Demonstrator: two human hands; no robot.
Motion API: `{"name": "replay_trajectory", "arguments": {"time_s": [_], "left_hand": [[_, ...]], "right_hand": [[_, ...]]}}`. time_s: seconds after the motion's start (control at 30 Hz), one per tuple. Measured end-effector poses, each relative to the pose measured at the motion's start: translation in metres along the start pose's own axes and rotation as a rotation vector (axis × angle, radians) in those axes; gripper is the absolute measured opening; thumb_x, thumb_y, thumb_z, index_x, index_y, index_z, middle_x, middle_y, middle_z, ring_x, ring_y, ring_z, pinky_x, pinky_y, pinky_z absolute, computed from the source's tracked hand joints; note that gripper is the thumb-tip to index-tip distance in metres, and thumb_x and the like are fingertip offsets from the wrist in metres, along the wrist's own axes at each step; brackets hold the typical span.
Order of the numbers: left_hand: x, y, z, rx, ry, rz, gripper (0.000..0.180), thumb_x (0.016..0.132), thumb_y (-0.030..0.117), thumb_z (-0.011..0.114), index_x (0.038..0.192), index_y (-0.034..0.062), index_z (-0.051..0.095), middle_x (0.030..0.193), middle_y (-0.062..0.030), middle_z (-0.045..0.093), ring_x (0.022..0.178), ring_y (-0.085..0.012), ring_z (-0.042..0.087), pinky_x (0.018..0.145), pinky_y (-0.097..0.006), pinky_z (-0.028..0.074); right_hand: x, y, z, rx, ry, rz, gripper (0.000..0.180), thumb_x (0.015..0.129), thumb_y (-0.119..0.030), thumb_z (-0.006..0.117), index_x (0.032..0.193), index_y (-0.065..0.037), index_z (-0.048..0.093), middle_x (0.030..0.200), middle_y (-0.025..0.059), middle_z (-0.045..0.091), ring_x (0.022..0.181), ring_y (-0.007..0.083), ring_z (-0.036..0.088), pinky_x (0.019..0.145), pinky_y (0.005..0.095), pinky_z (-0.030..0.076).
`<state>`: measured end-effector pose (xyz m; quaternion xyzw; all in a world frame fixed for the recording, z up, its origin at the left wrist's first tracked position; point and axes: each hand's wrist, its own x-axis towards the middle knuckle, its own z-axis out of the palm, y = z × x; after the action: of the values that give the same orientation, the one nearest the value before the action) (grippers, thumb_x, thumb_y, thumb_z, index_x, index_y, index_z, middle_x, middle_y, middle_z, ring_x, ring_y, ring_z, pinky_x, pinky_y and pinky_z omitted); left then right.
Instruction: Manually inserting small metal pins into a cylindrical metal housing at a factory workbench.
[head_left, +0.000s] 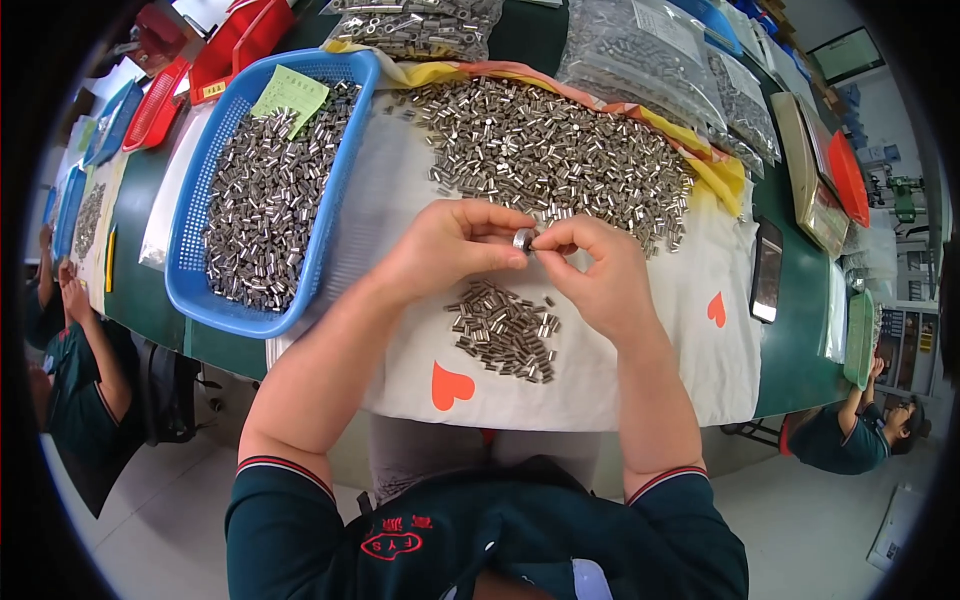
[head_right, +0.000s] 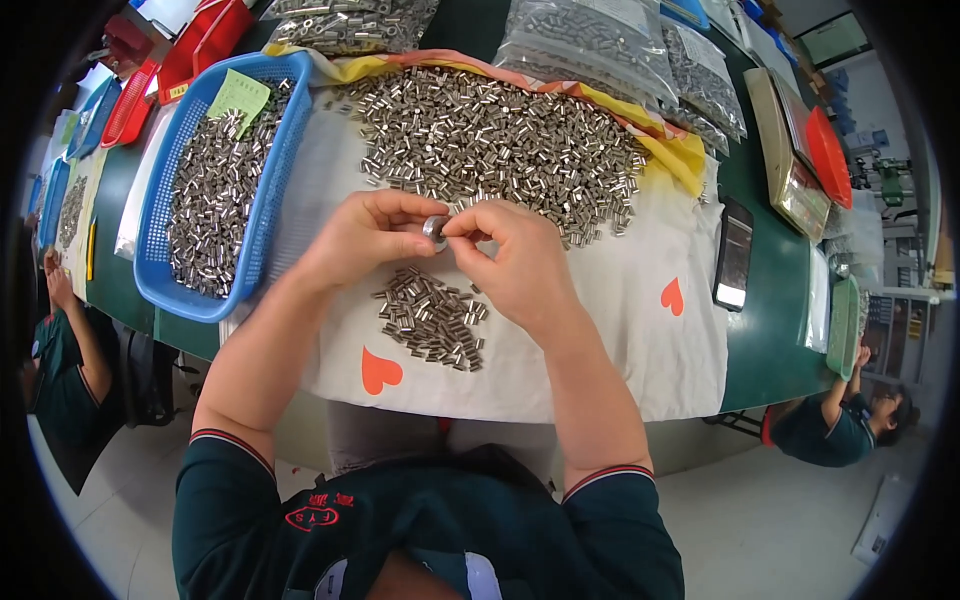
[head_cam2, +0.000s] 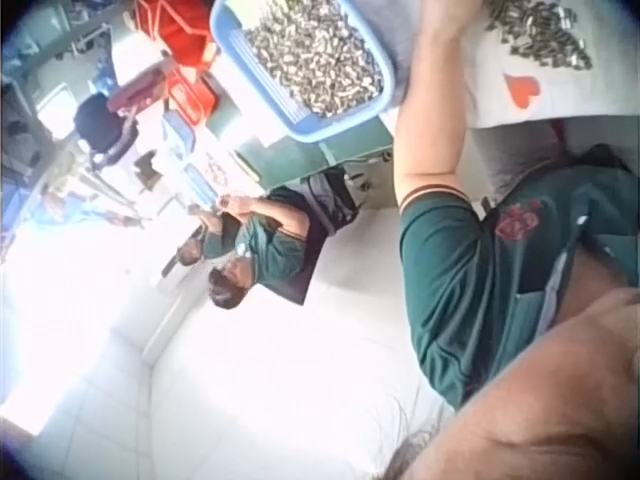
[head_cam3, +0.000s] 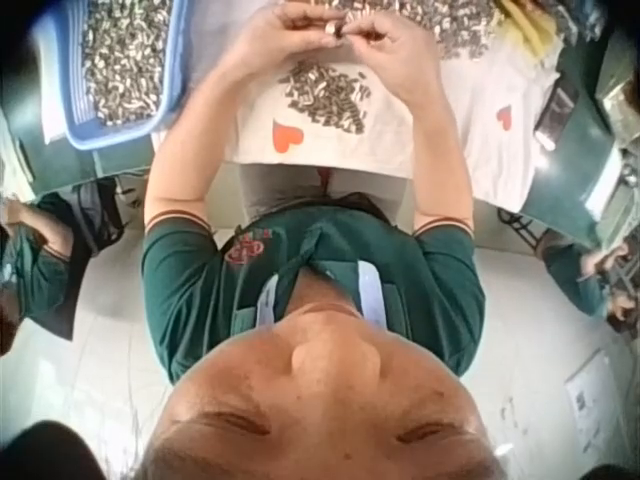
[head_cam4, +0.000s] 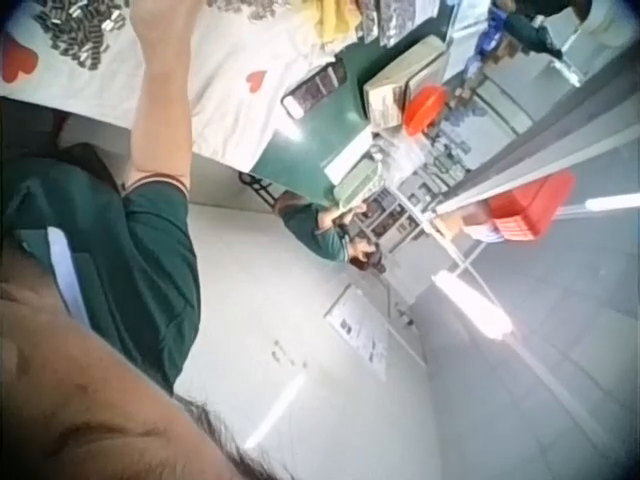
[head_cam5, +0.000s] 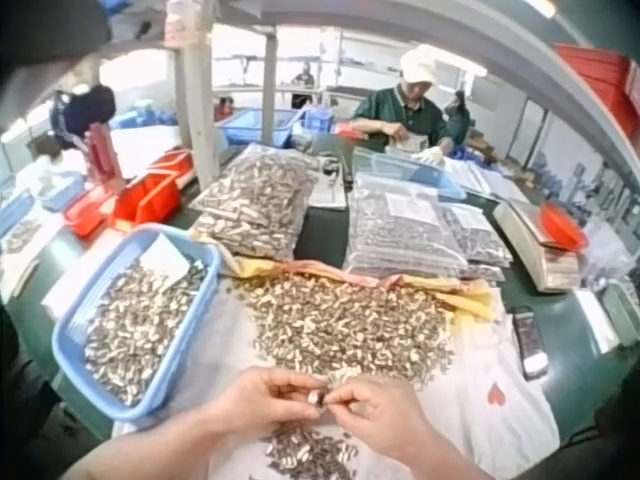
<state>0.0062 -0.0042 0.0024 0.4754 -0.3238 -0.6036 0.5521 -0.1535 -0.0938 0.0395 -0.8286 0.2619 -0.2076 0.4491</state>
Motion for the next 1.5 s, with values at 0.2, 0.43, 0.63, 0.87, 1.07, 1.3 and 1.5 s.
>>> {"name": "replay_trajectory", "arguments": {"time_s": [0.2, 0.43, 0.63, 0.87, 1.07, 1.3, 1.5], "left_hand": [[-0.001, -0.002, 0.000, 0.182, 0.053, 0.037, 0.032, 0.072, 0.003, 0.068, 0.103, -0.0007, 0.060, 0.078, -0.0006, 0.060, 0.070, -0.0048, 0.053, 0.063, -0.019, 0.045], [-0.002, -0.005, 0.005, 0.277, 0.121, 0.034, 0.033, 0.071, 0.005, 0.069, 0.103, -0.0008, 0.060, 0.079, -0.0022, 0.061, 0.071, -0.0046, 0.054, 0.064, -0.019, 0.046], [-0.006, 0.004, 0.005, 0.107, 0.042, 0.014, 0.033, 0.070, 0.005, 0.070, 0.101, -0.0004, 0.061, 0.081, -0.0034, 0.062, 0.071, -0.0056, 0.056, 0.065, -0.020, 0.047], [-0.008, 0.001, 0.007, 0.353, -0.117, 0.037, 0.033, 0.067, 0.003, 0.073, 0.098, 0.0008, 0.063, 0.084, -0.0032, 0.063, 0.073, -0.0058, 0.056, 0.067, -0.020, 0.047], [-0.013, 0.009, 0.011, 0.578, -0.289, 0.065, 0.034, 0.064, 0.008, 0.075, 0.096, 0.0026, 0.064, 0.086, -0.0022, 0.064, 0.080, -0.0066, 0.057, 0.070, -0.022, 0.046], [-0.013, 0.010, 0.007, 0.492, -0.326, 0.047, 0.032, 0.067, 0.012, 0.074, 0.097, 0.0045, 0.064, 0.080, -0.0032, 0.063, 0.076, -0.0070, 0.058, 0.067, -0.022, 0.047], [-0.002, 0.000, 0.000, 0.113, -0.076, 0.036, 0.030, 0.074, 0.000, 0.065, 0.103, -0.0013, 0.057, 0.086, -0.0023, 0.061, 0.078, -0.0071, 0.057, 0.069, -0.020, 0.047]], "right_hand": [[-0.002, 0.003, 0.014, -0.335, 0.138, -0.273, 0.007, 0.065, -0.001, 0.060, 0.070, -0.003, 0.056, 0.067, 0.0076, 0.056, 0.064, 0.0238, 0.055, 0.058, 0.0332, 0.045], [-0.003, 0.005, 0.019, -0.418, 0.158, -0.288, 0.009, 0.063, -0.001, 0.061, 0.067, -0.004, 0.053, 0.066, 0.0077, 0.055, 0.064, 0.0252, 0.054, 0.058, 0.0347, 0.045], [0.000, 0.004, 0.004, -0.056, 0.094, -0.092, 0.011, 0.067, -0.002, 0.064, 0.071, -0.002, 0.053, 0.060, 0.0028, 0.053, 0.053, 0.0147, 0.052, 0.050, 0.0283, 0.042], [0.008, 0.025, -0.016, 0.333, -0.298, 0.304, 0.023, 0.064, -0.007, 0.071, 0.080, -0.003, 0.055, 0.062, -0.0045, 0.050, 0.057, 0.0018, 0.043, 0.049, 0.0188, 0.035], [0.010, 0.033, 0.001, -0.401, 0.079, -0.067, 0.010, 0.073, -0.007, 0.061, 0.082, -0.005, 0.062, 0.073, 0.0040, 0.058, 0.065, 0.0168, 0.055, 0.063, 0.0272, 0.045], [0.012, 0.034, 0.006, -0.685, 0.065, -0.114, 0.008, 0.071, -0.009, 0.059, 0.078, -0.007, 0.062, 0.076, 0.0067, 0.058, 0.078, 0.0251, 0.054, 0.071, 0.0359, 0.043], [0.009, 0.024, 0.005, -0.548, 0.065, -0.150, 0.005, 0.071, -0.006, 0.059, 0.075, -0.005, 0.061, 0.073, 0.0062, 0.058, 0.073, 0.0214, 0.056, 0.069, 0.0328, 0.045]]}}
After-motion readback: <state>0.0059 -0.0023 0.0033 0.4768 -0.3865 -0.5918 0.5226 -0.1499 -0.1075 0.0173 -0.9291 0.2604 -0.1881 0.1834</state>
